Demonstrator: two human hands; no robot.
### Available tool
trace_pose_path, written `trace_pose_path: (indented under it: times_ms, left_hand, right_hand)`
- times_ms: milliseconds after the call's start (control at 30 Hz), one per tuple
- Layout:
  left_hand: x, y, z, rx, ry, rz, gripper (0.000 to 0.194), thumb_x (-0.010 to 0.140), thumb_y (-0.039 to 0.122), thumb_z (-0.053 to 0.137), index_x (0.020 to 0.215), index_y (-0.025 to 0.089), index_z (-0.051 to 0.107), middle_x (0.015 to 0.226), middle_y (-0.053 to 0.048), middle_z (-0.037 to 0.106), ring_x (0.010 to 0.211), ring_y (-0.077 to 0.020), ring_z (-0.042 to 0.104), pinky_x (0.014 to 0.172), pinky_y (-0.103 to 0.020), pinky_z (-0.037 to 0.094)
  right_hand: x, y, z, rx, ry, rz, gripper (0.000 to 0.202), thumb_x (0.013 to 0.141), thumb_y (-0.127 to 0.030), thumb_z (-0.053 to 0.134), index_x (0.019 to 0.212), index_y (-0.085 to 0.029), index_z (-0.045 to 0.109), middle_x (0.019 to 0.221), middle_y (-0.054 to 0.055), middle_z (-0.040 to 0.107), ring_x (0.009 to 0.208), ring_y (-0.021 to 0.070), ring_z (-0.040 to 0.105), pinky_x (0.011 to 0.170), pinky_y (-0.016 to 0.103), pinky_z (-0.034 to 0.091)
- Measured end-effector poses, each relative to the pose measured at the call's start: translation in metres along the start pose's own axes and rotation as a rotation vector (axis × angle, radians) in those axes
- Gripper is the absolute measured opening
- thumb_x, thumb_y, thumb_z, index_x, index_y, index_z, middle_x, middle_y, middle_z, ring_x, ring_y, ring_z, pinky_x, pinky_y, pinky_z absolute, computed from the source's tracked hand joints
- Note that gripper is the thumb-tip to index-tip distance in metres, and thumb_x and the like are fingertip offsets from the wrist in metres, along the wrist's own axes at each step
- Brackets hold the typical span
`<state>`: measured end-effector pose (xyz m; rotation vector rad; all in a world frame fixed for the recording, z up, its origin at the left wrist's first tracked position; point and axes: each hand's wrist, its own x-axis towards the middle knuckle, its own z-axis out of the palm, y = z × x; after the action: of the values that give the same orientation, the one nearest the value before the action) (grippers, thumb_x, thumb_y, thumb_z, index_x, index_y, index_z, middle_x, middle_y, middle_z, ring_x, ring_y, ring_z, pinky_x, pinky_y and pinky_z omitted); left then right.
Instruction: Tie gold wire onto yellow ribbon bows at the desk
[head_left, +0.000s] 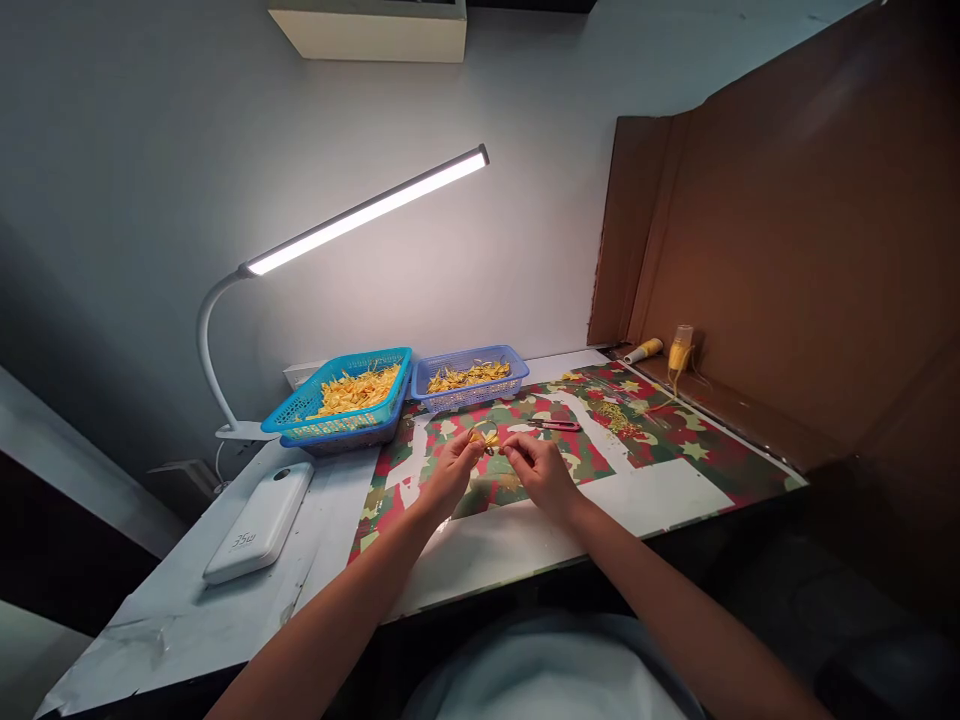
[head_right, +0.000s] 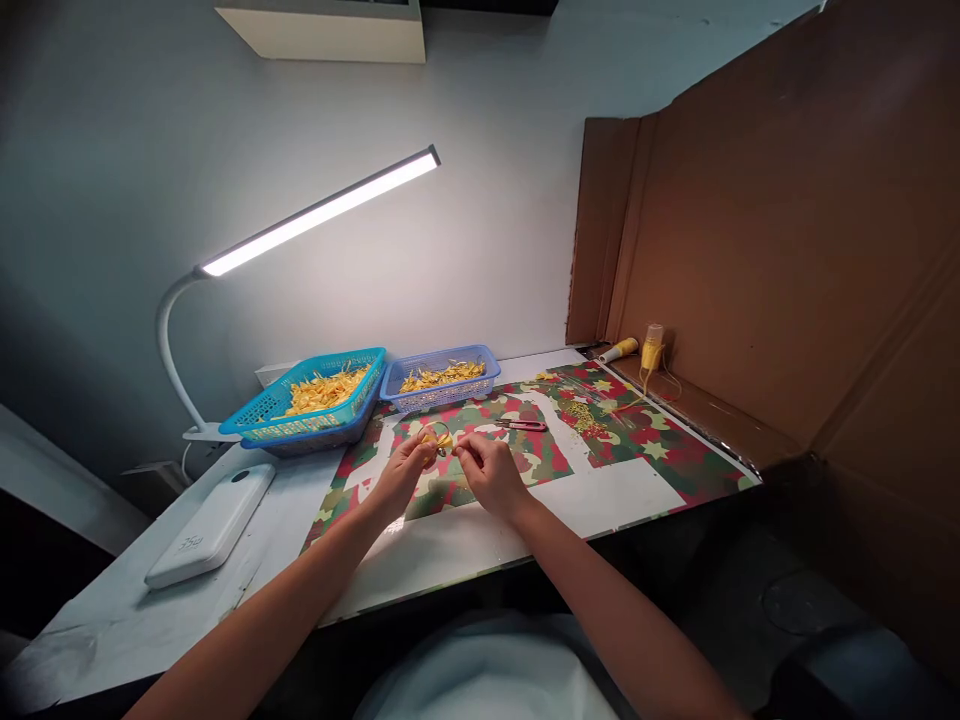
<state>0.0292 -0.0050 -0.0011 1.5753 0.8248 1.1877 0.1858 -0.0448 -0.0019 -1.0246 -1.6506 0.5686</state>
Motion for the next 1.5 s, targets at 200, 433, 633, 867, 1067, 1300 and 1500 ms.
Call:
trace_pose_path:
  times_ms: [200, 433, 633, 867, 1067, 1300, 1500]
  left_hand:
    - [0.001, -0.003, -0.002, 0.103, -0.009, 0.048, 0.027, 0.077, 0.042, 0.052, 0.065, 0.019, 0.05, 0.062, 0.003, 0.042, 0.06, -0.0119, 0.035, 0.061, -0.025, 0.032]
    - [0.001, -0.003, 0.0, 0.112, -0.017, 0.052, 0.027, 0.077, 0.042, 0.052, 0.063, 0.019, 0.046, 0.063, 0.003, 0.041, 0.061, -0.0118, 0.034, 0.06, -0.024, 0.031]
    - [-0.001, 0.004, 0.002, 0.077, -0.003, 0.036, 0.027, 0.075, 0.039, 0.054, 0.059, 0.019, 0.045, 0.059, 0.004, 0.038, 0.059, -0.0121, 0.033, 0.059, -0.025, 0.029]
    - [0.0, 0.003, 0.004, -0.06, -0.005, -0.075, 0.021, 0.072, 0.035, 0.052, 0.061, 0.019, 0.044, 0.06, 0.005, 0.035, 0.056, -0.0104, 0.028, 0.055, -0.024, 0.027]
    - [0.003, -0.006, 0.001, -0.092, -0.027, -0.081, 0.022, 0.072, 0.035, 0.054, 0.062, 0.019, 0.043, 0.062, 0.005, 0.035, 0.057, -0.0101, 0.029, 0.056, -0.023, 0.028]
    - [0.002, -0.008, 0.0, -0.068, -0.026, -0.105, 0.022, 0.072, 0.037, 0.054, 0.064, 0.018, 0.046, 0.063, 0.004, 0.037, 0.058, -0.0105, 0.031, 0.056, -0.024, 0.03]
    - [0.001, -0.006, 0.001, -0.088, -0.016, -0.151, 0.022, 0.069, 0.038, 0.056, 0.064, 0.018, 0.048, 0.062, 0.004, 0.039, 0.057, -0.0101, 0.032, 0.056, -0.024, 0.03]
  right_hand:
    - [0.001, 0.003, 0.001, -0.013, 0.009, 0.008, 0.02, 0.085, -0.028, 0.045, 0.074, -0.018, 0.058, 0.056, -0.003, 0.046, 0.049, 0.0097, 0.037, 0.049, 0.023, 0.028]
    - [0.001, 0.004, 0.002, -0.017, -0.001, 0.007, 0.02, 0.085, -0.028, 0.046, 0.074, -0.018, 0.059, 0.056, -0.003, 0.047, 0.048, 0.0097, 0.037, 0.049, 0.023, 0.028]
    - [0.0, 0.003, 0.003, 0.006, -0.002, 0.013, 0.022, 0.086, -0.03, 0.045, 0.073, -0.019, 0.057, 0.054, -0.004, 0.044, 0.048, 0.0103, 0.036, 0.049, 0.024, 0.028]
    - [0.0, 0.001, 0.003, 0.035, -0.013, 0.021, 0.021, 0.086, -0.03, 0.044, 0.072, -0.019, 0.055, 0.056, -0.004, 0.043, 0.05, 0.0103, 0.037, 0.05, 0.024, 0.029]
    - [0.0, 0.0, 0.003, 0.047, -0.005, 0.039, 0.021, 0.086, -0.031, 0.044, 0.073, -0.019, 0.055, 0.055, -0.004, 0.042, 0.049, 0.0101, 0.036, 0.049, 0.024, 0.027]
    - [0.0, 0.001, 0.004, 0.054, -0.007, 0.04, 0.02, 0.085, -0.031, 0.044, 0.072, -0.019, 0.055, 0.054, -0.004, 0.042, 0.049, 0.0102, 0.035, 0.049, 0.024, 0.027]
    - [0.001, 0.001, 0.005, 0.047, -0.006, 0.022, 0.02, 0.085, -0.03, 0.045, 0.072, -0.019, 0.056, 0.055, -0.003, 0.045, 0.05, 0.0102, 0.037, 0.05, 0.024, 0.028]
